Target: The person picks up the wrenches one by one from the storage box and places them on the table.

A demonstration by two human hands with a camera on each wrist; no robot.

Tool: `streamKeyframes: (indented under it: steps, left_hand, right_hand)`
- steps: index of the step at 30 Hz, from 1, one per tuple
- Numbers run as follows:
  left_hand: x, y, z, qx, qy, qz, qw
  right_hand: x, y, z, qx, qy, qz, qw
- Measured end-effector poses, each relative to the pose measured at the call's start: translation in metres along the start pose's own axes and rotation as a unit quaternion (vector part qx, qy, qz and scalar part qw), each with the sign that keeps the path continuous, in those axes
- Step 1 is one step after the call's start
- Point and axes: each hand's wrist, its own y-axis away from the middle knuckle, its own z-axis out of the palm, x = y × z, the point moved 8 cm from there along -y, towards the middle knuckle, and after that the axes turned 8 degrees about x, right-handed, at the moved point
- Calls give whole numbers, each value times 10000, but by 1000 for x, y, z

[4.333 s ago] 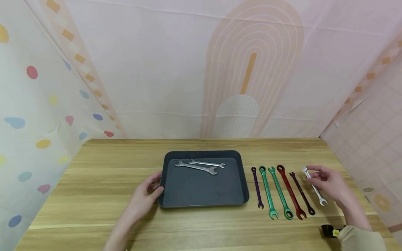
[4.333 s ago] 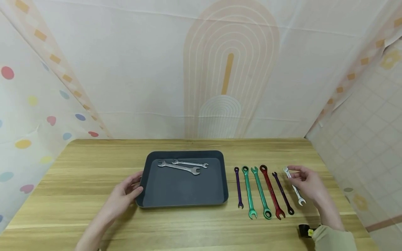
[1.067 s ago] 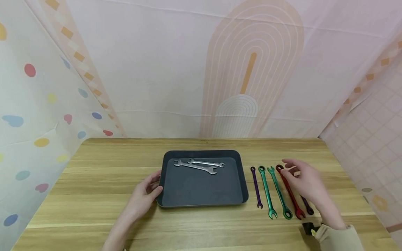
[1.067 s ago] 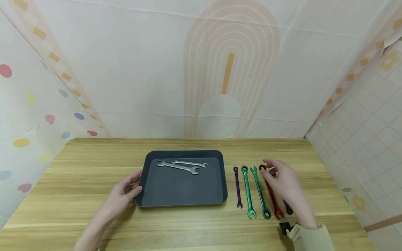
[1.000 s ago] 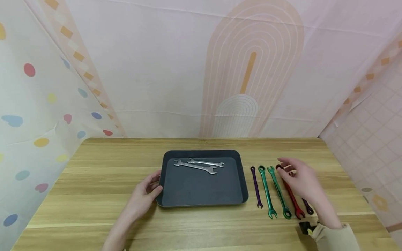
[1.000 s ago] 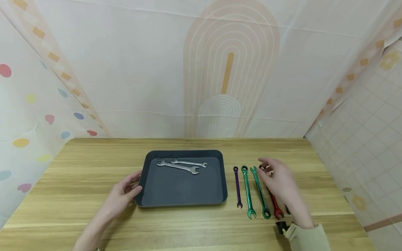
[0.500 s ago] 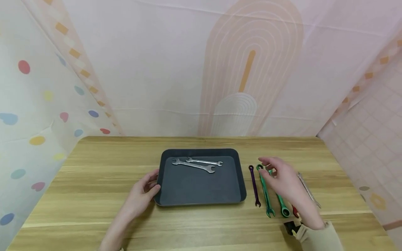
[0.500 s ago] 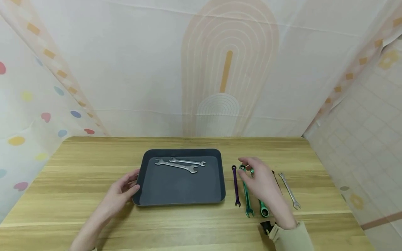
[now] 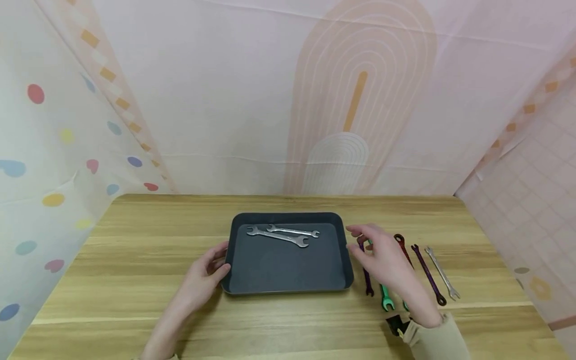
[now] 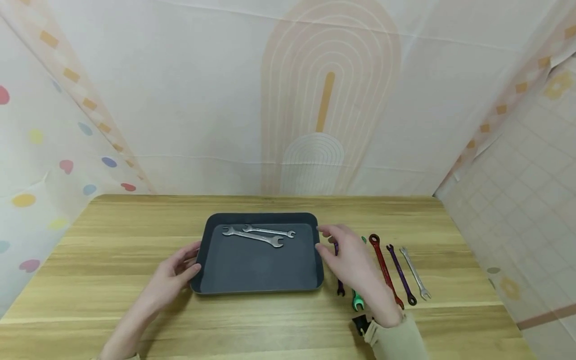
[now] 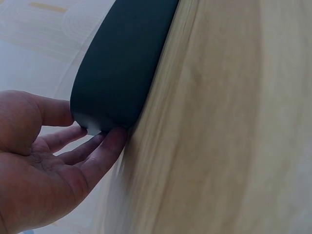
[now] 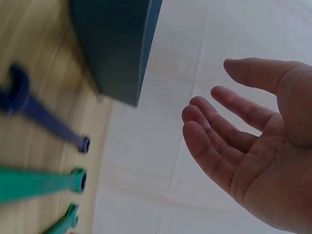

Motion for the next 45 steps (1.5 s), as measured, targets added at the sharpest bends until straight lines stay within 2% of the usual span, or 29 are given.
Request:
streamKeyframes:
  steps: [7, 14, 20, 26, 34, 45]
  left_hand:
    - [2, 2, 3, -19, 51, -62, 10000]
    - [4, 0, 8, -8, 150, -17, 9999]
    - [4, -2, 14, -53, 242, -16, 9997]
    - [3, -6, 14, -24, 256, 13, 9997]
    - [0, -6, 11, 60, 253, 38, 9997]
    - [-2, -9, 14, 67, 246, 25, 9997]
  right_hand:
    - [-22, -2, 19, -168, -22, -173, 9997]
    - [-46, -9, 34, -406, -330, -418, 9978]
    - [-66, -22, 45, -586, -404, -631, 9955]
    - [-79, -42, 65, -1070, -570, -785, 9895]
    - [-81, -75, 96, -1841, -437, -554, 9804]
    - [-65, -105, 137, -2313, -613, -562, 9693]
